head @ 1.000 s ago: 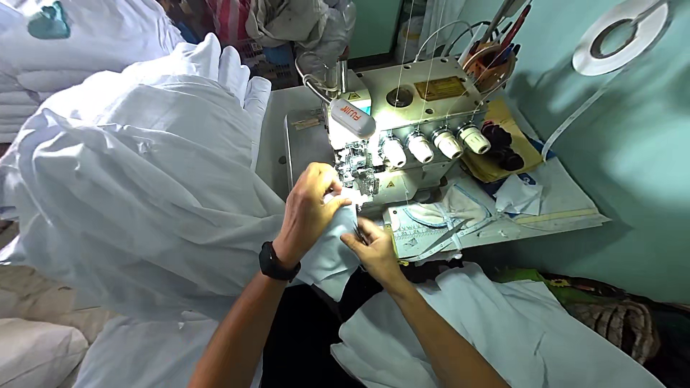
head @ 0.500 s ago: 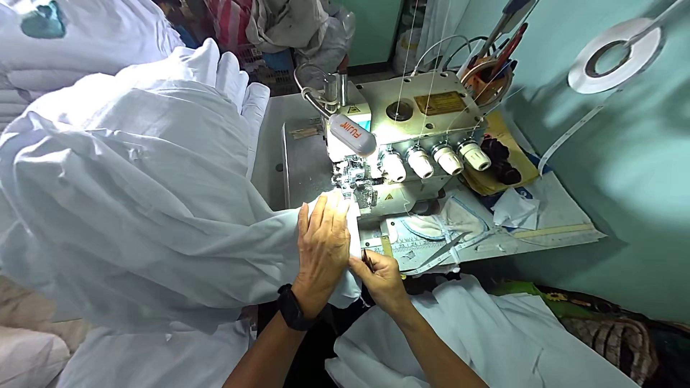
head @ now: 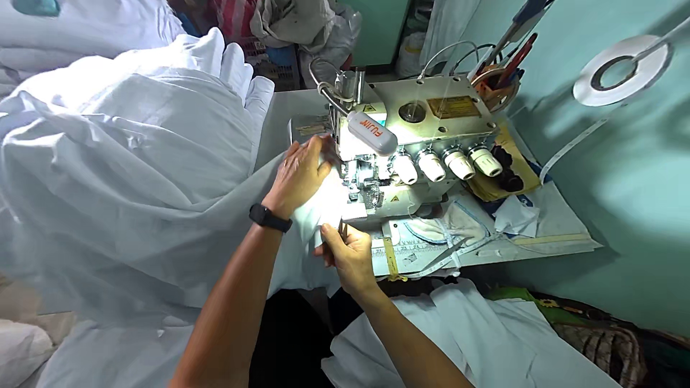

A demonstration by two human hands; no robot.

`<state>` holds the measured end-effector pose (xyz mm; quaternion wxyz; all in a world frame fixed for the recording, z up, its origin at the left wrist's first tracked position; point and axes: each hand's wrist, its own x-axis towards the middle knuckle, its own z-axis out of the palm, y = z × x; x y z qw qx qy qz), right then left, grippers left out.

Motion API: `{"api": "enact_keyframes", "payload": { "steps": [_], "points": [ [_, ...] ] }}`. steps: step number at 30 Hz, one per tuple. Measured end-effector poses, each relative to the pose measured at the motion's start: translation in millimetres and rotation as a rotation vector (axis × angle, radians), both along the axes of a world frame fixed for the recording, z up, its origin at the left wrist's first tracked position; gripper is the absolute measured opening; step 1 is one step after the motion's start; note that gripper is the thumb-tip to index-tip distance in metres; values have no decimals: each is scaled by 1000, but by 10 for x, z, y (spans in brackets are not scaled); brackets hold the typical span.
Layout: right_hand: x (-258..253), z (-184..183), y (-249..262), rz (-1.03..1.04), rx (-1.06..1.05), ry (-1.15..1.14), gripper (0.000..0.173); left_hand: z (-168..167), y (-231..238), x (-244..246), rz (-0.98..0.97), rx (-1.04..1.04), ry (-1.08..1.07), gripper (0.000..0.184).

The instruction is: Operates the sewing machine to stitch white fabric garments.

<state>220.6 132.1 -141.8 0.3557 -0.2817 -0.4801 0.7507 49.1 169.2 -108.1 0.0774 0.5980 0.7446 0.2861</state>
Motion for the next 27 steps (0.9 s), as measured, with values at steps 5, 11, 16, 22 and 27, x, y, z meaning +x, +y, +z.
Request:
{"api": "enact_keyframes", "payload": {
  "steps": [5,11,16,22,27],
  "points": [
    [170,-58,18,26,235,-58,20,-59,-104,-34,272,65,-363,62],
    [526,-164,268,-34,586,-237,14,61,-763,429,362,175,-432,63],
    [567,-121,337,-79,795,-365,23,207,-796,371,37,371,-125,33],
    [628,25,305,-103,1046,-424,51,118,-1166,505,-225,457,238,17],
    [575,-85,216,-127,1287,-216,28,-65,-1526,702,-240,557,280,12]
  ]
}}
